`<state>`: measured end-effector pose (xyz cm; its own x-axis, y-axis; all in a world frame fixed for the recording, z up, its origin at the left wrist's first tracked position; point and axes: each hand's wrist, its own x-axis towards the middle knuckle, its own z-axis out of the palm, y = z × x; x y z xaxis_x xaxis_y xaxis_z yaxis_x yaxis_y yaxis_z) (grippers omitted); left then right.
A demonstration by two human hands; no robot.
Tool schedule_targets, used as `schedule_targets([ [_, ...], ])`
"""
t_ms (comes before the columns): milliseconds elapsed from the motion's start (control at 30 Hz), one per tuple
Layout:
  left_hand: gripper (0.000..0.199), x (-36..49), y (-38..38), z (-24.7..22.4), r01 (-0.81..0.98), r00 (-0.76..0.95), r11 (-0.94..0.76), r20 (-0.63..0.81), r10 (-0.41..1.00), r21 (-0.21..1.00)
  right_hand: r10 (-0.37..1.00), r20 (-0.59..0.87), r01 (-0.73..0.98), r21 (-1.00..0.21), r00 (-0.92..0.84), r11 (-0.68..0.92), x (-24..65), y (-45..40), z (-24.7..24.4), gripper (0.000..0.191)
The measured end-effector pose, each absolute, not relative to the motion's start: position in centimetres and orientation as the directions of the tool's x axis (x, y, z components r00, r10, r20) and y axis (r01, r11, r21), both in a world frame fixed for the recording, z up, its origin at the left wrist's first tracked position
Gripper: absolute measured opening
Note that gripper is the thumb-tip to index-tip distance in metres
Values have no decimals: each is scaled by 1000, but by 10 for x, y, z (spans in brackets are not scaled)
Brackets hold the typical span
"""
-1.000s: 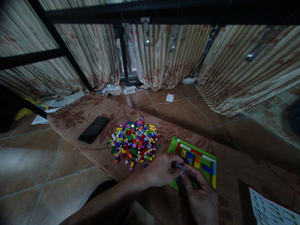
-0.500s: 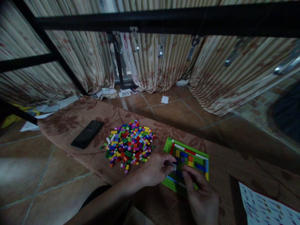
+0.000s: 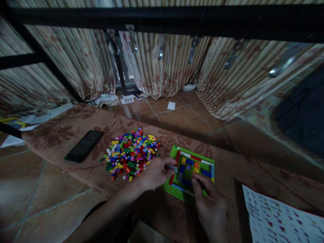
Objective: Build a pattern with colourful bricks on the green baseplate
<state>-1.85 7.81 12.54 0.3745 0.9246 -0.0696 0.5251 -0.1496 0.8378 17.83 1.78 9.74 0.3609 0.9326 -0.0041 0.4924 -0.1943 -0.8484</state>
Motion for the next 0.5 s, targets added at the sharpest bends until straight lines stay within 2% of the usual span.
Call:
schedule_targets([
  [167,28,-35,89,128,574,283,-126,-52,958,809,906,73,495,-854,417,-159,186,17,97,39],
  [400,27,-47,98,122,722,206,-112,-57,977,683,853,91,515,-828,514,-222,208,18,93,40],
  [500,27,-52,103,121,743,162,-85,-55,985,664,818,115,509,-828,564,-235,216,19,99,40],
])
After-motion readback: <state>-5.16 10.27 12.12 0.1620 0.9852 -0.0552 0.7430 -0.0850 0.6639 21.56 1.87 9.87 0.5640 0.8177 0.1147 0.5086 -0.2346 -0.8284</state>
